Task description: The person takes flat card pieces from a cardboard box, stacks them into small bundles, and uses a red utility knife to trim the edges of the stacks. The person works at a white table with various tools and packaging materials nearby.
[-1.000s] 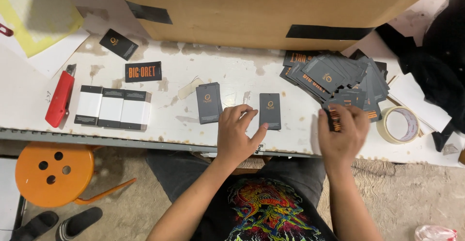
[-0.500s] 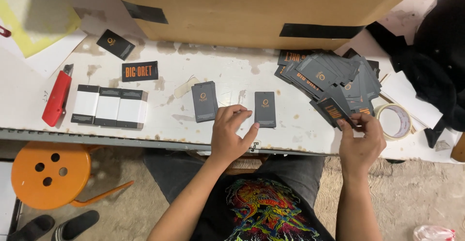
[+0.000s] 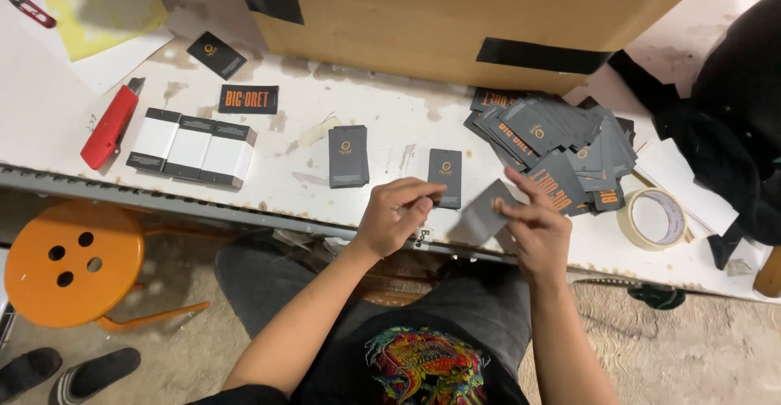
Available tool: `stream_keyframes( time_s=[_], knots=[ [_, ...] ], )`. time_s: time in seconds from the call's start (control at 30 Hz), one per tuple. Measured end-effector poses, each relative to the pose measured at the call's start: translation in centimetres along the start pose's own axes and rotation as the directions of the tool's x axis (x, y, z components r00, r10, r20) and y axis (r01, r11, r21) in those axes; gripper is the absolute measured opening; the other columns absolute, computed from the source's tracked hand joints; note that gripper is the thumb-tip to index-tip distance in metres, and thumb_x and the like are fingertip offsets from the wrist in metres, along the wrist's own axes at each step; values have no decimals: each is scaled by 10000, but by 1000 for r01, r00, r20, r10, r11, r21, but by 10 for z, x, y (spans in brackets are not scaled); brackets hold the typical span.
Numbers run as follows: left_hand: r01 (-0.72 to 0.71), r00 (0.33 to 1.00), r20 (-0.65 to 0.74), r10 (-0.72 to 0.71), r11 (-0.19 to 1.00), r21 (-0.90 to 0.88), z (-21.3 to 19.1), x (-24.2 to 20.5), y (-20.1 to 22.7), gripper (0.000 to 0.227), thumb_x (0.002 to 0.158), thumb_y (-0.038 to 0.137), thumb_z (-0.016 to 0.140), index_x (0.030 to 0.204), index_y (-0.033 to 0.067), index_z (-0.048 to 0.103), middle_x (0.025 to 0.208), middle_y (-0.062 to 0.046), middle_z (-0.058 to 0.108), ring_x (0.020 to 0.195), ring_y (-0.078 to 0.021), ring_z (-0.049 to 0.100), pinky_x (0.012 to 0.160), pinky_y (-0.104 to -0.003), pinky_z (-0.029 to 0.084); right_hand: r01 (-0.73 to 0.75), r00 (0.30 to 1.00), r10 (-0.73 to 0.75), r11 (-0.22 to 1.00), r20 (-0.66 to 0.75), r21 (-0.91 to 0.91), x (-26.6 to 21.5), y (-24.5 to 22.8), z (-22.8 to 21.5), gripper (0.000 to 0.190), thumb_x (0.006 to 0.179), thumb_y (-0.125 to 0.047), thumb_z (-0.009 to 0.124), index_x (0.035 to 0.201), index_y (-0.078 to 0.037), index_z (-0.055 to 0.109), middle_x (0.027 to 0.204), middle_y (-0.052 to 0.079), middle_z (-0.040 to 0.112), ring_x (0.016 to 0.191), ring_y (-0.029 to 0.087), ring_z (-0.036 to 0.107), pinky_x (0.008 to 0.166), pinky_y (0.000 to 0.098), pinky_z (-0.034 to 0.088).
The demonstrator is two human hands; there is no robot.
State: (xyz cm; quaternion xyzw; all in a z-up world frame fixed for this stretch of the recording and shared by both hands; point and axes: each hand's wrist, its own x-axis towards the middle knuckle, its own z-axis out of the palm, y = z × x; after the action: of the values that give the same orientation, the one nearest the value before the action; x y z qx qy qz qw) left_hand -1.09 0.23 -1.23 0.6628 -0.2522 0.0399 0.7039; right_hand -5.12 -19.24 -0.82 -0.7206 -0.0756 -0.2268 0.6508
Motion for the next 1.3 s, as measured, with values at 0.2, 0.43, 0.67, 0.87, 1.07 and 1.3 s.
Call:
stream_keyframes(
  time_s=[0.2, 0.43, 0.67, 0.87, 1.07, 1.3],
  knots=[
    [18, 988, 152, -22, 1000, 24, 11, -16, -4, 310, 702, 208, 676, 934, 7, 631, 679, -127, 643, 471, -117, 535, 413, -216, 421, 44, 999, -43, 998, -17, 37, -10, 19, -15, 225, 661, 41, 698, 479, -40, 594, 723, 172, 589, 620, 198, 572, 574, 247, 472],
    [-60, 997, 65, 44, 960, 272, 42, -13, -6, 247, 704, 68, 680, 905, -41, 585, 667, -131, 627, 430, -145, 525, 354, -215, 412, -28, 990, -14, 954, -139, -299, -5, 13, -3, 262, 735, 11, 682, 509, -99, 609, 656, 86, 598, 571, 163, 553, 582, 275, 447],
    [172, 980, -95, -172, 985, -4, 29, -9, -14, 164, 708, 66, 692, 860, 30, 641, 653, -95, 655, 434, -48, 521, 367, -170, 411, 7, 981, 8, 997, 194, -79, -3, 2, -11, 102, 697, -23, 618, 788, 17, 640, 820, 173, 619, 739, 247, 617, 653, 328, 495],
    [295, 939, -134, -316, 943, -156, 20, -6, -7, 142, 737, 26, 645, 872, -19, 641, 595, -120, 636, 366, -59, 484, 343, -182, 390, 131, 920, -107, 991, 378, -39, -2, -1, -8, 468, 505, -195, 827, 897, -27, 634, 1219, 203, 480, 950, 273, 574, 764, 340, 481],
    [307, 939, -106, -326, 937, -165, 19, -2, -5, 160, 736, 22, 651, 886, -33, 639, 596, -131, 636, 360, -71, 503, 335, -184, 389, 184, 911, -105, 969, 398, -164, 0, -9, 1, 400, 496, -246, 831, 799, -65, 642, 1180, 188, 531, 918, 280, 594, 776, 353, 471],
    [137, 990, -42, -136, 990, 24, 26, -16, -23, 394, 704, -3, 672, 1082, -3, 562, 698, -95, 635, 385, -50, 449, 353, -179, 361, 318, 935, -252, 908, 250, -274, -16, 3, 7, 393, 527, -306, 806, 719, -50, 577, 1056, 223, 594, 698, 257, 643, 605, 293, 535]
  ],
)
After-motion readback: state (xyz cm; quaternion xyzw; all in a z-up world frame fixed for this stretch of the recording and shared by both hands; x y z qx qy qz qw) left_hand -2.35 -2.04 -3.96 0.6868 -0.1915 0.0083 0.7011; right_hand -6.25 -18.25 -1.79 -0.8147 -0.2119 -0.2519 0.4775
